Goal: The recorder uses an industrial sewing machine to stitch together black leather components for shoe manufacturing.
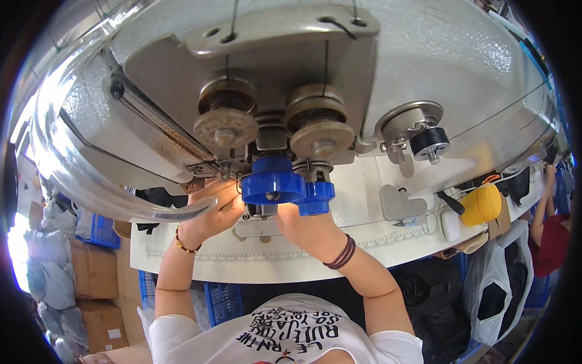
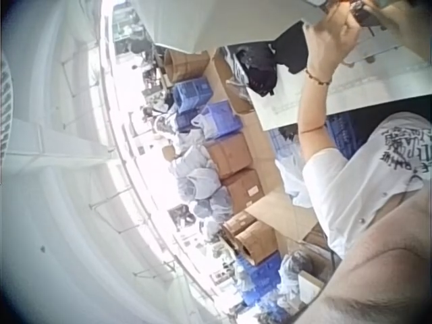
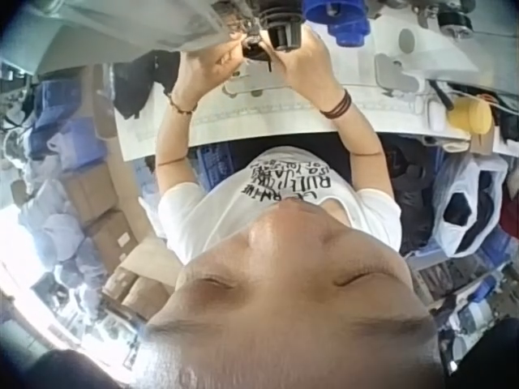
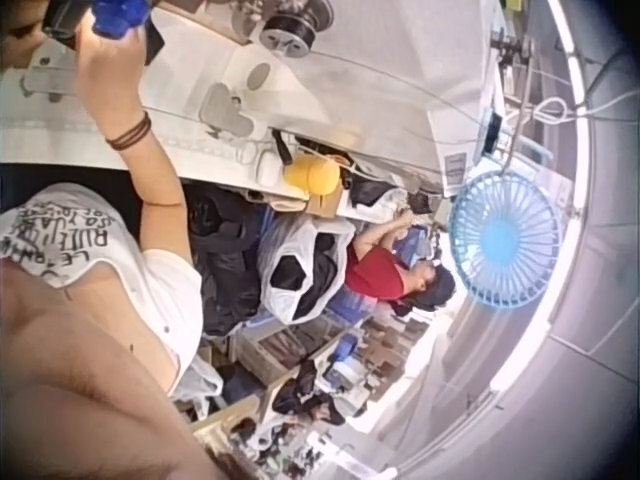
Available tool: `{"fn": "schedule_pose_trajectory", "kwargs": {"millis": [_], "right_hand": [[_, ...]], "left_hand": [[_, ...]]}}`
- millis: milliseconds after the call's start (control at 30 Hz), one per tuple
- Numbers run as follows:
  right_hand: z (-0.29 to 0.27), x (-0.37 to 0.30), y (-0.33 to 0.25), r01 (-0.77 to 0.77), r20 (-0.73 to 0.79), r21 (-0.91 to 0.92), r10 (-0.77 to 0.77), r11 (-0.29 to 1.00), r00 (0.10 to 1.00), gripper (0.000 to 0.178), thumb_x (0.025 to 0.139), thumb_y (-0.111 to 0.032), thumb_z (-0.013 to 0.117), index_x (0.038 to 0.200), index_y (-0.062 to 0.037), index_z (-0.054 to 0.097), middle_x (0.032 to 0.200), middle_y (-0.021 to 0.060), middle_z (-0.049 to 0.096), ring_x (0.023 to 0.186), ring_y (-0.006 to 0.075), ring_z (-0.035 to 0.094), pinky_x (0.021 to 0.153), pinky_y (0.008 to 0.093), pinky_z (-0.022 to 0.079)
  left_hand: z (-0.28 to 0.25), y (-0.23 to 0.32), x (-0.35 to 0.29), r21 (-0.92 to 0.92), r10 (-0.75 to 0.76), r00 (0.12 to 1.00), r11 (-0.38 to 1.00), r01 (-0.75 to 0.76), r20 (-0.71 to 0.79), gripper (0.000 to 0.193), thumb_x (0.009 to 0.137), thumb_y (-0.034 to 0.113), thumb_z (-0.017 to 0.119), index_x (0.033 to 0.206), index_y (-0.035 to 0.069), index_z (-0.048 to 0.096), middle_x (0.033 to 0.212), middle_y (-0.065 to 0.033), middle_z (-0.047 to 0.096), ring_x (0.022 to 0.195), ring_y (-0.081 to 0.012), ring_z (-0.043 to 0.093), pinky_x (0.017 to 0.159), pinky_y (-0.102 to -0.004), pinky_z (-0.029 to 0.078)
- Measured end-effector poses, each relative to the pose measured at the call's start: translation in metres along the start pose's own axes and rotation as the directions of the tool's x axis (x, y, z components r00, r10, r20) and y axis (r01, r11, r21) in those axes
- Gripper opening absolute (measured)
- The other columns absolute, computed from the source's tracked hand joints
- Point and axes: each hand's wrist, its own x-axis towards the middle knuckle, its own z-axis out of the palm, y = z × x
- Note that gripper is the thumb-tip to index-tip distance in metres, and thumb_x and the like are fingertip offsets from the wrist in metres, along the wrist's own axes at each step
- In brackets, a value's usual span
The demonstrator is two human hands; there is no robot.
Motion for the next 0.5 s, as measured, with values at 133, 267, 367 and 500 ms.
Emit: {"fn": "schedule_pose_trajectory", "kwargs": {"millis": [133,267,367,500], "right_hand": [[0.005,0.0,0.007,0.096,-0.092,-0.028,-0.098,0.995,0.991,0.032,0.061,-0.005,0.06,0.092,-0.0082,0.062,0.085,0.0103,0.058,0.076,0.0269,0.057,0.068,0.0381,0.045],[0.01,0.0,0.013,0.146,-0.14,-0.1,-0.159,0.984,0.977,0.022,0.061,-0.007,0.06,0.083,-0.0076,0.061,0.078,0.009,0.057,0.072,0.0271,0.056,0.065,0.0381,0.045],[0.011,-0.002,0.016,0.131,-0.101,-0.097,-0.14,0.987,0.985,0.017,0.062,-0.007,0.06,0.079,-0.0078,0.06,0.076,0.0088,0.057,0.07,0.0268,0.056,0.063,0.0383,0.044],[0.014,-0.005,0.021,0.02,-0.087,0.129,-0.009,0.991,0.996,0.014,0.063,-0.008,0.061,0.077,-0.008,0.059,0.074,0.0085,0.056,0.067,0.0269,0.055,0.062,0.0381,0.044]], "left_hand": [[-0.004,0.008,0.005,0.006,-0.1,0.991,0.995,0.1,0.09,0.012,0.063,0.0,0.057,0.074,0.003,0.061,0.068,-0.0055,0.056,0.057,-0.0199,0.052,0.052,-0.027,0.045],[-0.003,0.013,0.006,0.11,-0.014,0.999,0.994,0.009,0.038,0.015,0.062,0.001,0.056,0.076,0.004,0.061,0.07,-0.0041,0.057,0.056,-0.0198,0.051,0.052,-0.0277,0.045],[-0.004,0.016,0.006,0.119,-0.064,0.992,0.992,0.051,0.111,0.017,0.062,0.001,0.056,0.077,0.004,0.062,0.077,-0.0055,0.059,0.061,-0.0207,0.053,0.054,-0.0292,0.046],[-0.02,-0.018,-0.006,-0.058,-0.024,0.984,0.998,0.034,0.176,0.022,0.062,0.001,0.057,0.084,0.003,0.061,0.085,-0.0096,0.061,0.072,-0.0234,0.056,0.065,-0.0278,0.046]]}}
